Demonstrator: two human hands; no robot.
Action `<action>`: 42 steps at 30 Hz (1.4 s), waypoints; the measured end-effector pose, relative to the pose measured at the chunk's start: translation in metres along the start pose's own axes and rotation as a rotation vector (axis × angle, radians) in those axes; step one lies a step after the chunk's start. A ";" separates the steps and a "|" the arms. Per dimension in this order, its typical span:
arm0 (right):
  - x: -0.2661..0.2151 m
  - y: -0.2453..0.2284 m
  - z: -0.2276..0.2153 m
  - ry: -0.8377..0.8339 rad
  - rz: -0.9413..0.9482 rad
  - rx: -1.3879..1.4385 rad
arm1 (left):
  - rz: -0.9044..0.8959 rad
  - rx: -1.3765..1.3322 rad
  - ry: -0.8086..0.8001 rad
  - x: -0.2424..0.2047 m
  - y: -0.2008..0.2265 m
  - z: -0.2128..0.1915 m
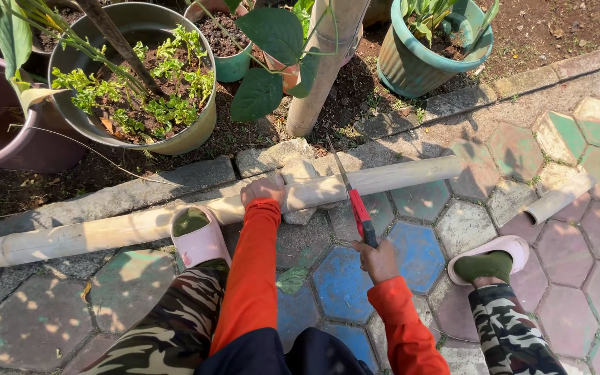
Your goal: Sawing a plastic pipe with a hand saw.
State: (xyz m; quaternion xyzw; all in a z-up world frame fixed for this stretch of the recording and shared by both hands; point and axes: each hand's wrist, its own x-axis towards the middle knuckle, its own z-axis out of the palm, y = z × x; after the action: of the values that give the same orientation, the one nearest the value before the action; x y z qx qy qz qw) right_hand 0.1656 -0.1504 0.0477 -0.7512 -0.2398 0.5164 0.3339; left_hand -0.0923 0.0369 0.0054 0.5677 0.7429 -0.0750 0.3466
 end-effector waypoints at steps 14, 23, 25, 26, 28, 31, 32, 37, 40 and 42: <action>0.002 0.035 -0.008 -0.007 -0.076 -0.021 | -0.007 0.031 0.137 0.010 -0.008 0.017; 0.008 0.040 -0.001 0.035 -0.118 -0.118 | 0.007 0.068 0.139 0.007 -0.004 0.013; 0.027 0.027 0.003 0.022 -0.165 -0.159 | 0.002 0.064 0.123 0.000 0.001 0.001; 0.028 0.021 0.002 -0.007 -0.103 -0.067 | -0.019 0.072 0.085 -0.002 0.000 -0.003; 0.006 0.034 -0.012 -0.025 -0.028 0.024 | -0.034 0.086 0.034 -0.004 0.001 -0.007; -0.032 0.054 -0.037 -0.024 0.058 0.045 | -0.025 0.110 0.005 -0.007 0.004 -0.008; -0.040 0.043 -0.034 0.000 0.041 -0.002 | -0.033 0.078 0.014 -0.013 0.003 -0.005; 0.036 0.008 0.007 -0.029 -0.090 -0.038 | -0.012 0.054 0.084 -0.006 0.002 0.002; 0.036 0.000 0.012 -0.049 -0.062 0.015 | -0.032 0.085 0.056 0.010 -0.005 0.000; 0.007 0.019 -0.017 -0.034 0.013 0.002 | -0.011 0.068 0.035 0.021 -0.006 0.015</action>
State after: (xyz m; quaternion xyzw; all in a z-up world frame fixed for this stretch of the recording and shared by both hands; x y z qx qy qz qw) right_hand 0.1840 -0.1628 0.0332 -0.7435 -0.2398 0.5316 0.3273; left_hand -0.0936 0.0439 -0.0198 0.5764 0.7490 -0.0924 0.3135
